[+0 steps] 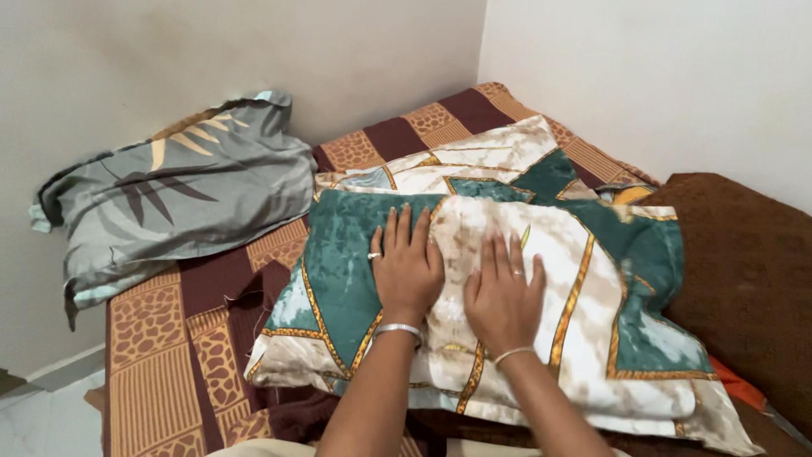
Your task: The person folds and smooths pillowcases on a bed by hand.
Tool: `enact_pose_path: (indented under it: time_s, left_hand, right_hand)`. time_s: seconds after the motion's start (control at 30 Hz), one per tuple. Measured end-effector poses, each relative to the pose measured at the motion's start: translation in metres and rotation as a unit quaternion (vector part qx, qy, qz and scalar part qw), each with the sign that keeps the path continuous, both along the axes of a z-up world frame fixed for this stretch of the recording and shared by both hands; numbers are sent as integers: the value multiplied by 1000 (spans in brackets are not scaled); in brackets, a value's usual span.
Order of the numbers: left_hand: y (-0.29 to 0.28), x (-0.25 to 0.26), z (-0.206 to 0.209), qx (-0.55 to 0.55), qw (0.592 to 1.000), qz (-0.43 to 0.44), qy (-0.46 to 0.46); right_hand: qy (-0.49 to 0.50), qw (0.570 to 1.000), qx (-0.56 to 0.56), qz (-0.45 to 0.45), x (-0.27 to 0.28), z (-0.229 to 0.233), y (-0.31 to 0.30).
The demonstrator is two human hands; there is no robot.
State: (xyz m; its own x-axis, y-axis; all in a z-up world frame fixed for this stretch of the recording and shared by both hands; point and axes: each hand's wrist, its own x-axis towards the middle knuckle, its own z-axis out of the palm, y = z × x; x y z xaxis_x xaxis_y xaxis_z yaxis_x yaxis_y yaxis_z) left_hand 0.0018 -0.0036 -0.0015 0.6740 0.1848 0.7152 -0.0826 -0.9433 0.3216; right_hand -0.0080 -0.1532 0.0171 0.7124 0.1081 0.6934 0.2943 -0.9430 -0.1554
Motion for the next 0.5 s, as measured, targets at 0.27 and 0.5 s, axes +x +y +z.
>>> enact_pose_path:
  time_s: [0.27, 0.5]
  left_hand:
    - [1, 9, -1, -13, 1000, -2, -11]
    - [-17, -3, 52, 20, 972, 6, 234]
  right_hand:
    - [30, 997, -72, -20, 14, -13, 3]
    - [34, 997, -60, -25, 14, -16, 2]
